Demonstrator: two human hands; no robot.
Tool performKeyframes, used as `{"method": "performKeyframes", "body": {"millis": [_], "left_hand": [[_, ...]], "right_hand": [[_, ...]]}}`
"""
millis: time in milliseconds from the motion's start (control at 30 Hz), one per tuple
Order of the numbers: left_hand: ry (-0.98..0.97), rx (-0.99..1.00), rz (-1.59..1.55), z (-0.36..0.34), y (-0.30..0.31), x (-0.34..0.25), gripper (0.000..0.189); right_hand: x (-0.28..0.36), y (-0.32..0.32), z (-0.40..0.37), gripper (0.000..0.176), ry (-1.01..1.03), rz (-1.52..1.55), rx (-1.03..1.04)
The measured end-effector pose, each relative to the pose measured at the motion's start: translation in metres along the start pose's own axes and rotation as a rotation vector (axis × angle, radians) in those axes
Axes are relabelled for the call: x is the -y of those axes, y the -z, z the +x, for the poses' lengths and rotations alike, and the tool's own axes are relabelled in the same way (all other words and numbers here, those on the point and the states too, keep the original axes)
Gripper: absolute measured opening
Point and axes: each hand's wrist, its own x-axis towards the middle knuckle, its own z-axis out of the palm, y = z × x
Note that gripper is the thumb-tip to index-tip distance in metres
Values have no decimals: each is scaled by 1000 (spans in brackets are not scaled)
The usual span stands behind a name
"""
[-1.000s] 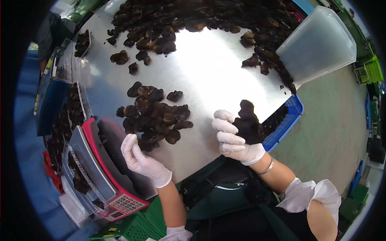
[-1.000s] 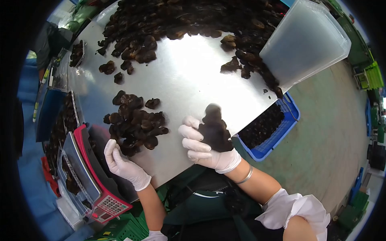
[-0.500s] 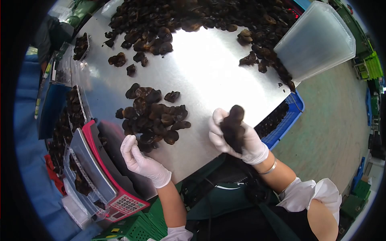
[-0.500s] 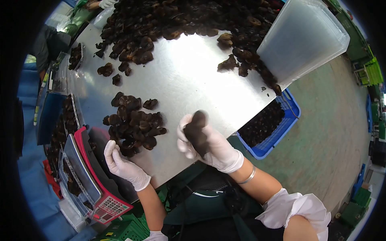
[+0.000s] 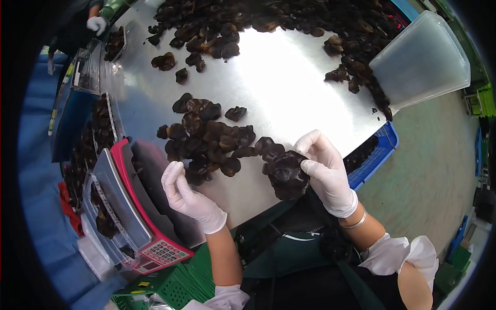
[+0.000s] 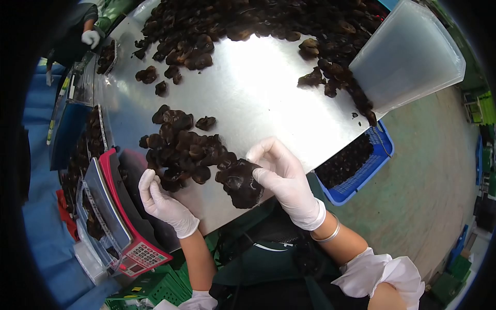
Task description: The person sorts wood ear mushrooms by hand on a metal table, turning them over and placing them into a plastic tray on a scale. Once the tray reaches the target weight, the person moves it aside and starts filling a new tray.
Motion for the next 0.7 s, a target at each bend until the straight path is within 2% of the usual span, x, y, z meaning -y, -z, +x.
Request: {"method": "performKeyframes", "body": {"millis": [133,200,433,500,600,700], "left_hand": [[-8,1,2,1,1,2,21],[-13,3,9,1,1,0,21],[-25,-3,10,1,0,0,21],[-26,-5,12,1,0,1,21],[-25,-8,11,1,0,0,22],[-21,-13,7,1,0,1,22]], "right_hand": [[-2,3,2,22,-7,55,17],[-1,6,3,20,-78,217,69],[-12,12,8,21,-132,450,24],[-11,14,9,18,-152,574,96],[-11,12,9,18,-159,628,34],[-13,15,9,18,-156,678,58]]}}
